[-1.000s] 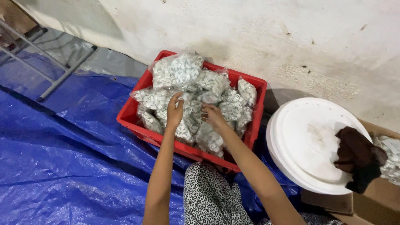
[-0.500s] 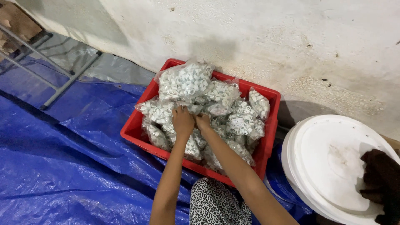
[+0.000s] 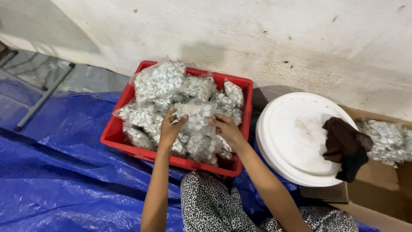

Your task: Wiping small plastic bags of components with a cloth and transferring them from a crate to a box.

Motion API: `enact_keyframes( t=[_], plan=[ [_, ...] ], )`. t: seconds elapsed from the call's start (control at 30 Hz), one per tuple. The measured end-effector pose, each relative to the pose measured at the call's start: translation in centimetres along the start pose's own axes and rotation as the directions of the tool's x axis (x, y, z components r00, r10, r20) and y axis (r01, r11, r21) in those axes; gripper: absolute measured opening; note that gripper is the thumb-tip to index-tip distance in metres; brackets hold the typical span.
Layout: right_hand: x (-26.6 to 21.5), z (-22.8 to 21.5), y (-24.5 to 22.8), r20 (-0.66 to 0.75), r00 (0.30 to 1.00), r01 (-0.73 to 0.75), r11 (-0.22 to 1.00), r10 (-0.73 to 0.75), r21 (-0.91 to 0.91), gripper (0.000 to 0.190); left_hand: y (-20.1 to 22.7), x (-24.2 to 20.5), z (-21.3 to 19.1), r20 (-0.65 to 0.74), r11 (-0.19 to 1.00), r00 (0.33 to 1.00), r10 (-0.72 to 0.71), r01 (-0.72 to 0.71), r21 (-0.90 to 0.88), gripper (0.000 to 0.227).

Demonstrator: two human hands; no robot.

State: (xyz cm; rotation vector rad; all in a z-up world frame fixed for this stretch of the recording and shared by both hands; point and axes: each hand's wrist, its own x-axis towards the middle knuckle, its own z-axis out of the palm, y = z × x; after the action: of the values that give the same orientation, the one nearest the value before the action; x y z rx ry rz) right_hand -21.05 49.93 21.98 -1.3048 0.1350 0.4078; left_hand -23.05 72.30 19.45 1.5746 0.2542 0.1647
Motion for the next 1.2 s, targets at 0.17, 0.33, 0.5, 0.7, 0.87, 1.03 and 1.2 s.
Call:
enact_keyframes(
  t=[0.17, 0.33, 0.5, 0.7, 0.87, 1.03, 1.2],
  plan=[
    [-8.4, -8.2, -5.0, -0.143, 0.972, 0.17, 0.979, -0.185, -0.108, 0.059, 4.1, -4.1, 9.0, 0.123, 0.996, 0.992, 0.022, -0.012, -0.085, 0.071],
    [-17.2, -16.4, -10.7, -0.177, 0.875, 0.343, 0.835, -0.451, -0.431, 0.046, 4.9, -6.4, 19.1, 0.278, 0.989, 0.959, 0.056, -0.014, -0.149, 0.073],
    [-18.7, -24.2, -12.9, -0.131, 0.72, 0.013, 0.201, -0.682, -0.98, 0.021, 5.4, -7.7, 25.9, 0.33, 0.928, 0.936, 0.126, -0.229, 0.295, 0.061],
    [-14.9, -27.9, -10.9, -0.076, 0.907, -0.168, -0.191, -0.414, -0.967, 0.051, 5.4, -9.1, 28.1, 0.462, 0.735, 0.88, 0.112, -0.386, 0.557, 0.061],
    [-15.4, -30.6, -11.1, -0.057, 0.868, -0.012, 0.095, -0.494, -0.995, 0.04, 3.7, -8.2, 28.0, 0.54, 0.644, 0.824, 0.174, -0.51, 0.57, 0.064],
    [-20.0, -29.2, -12.5, -0.1, 0.817, 0.165, 0.397, -0.568, -0.903, 0.038, 5.7, -9.4, 26.7, 0.615, 0.562, 0.737, 0.28, -0.645, 0.518, 0.073],
    [-18.5, -25.1, -11.2, 0.107, 0.843, 0.148, 0.037, -0.528, -0.988, 0.04, 4.5, -8.4, 28.1, 0.673, 0.584, 0.688, 0.271, -0.673, 0.453, 0.08]
  ],
)
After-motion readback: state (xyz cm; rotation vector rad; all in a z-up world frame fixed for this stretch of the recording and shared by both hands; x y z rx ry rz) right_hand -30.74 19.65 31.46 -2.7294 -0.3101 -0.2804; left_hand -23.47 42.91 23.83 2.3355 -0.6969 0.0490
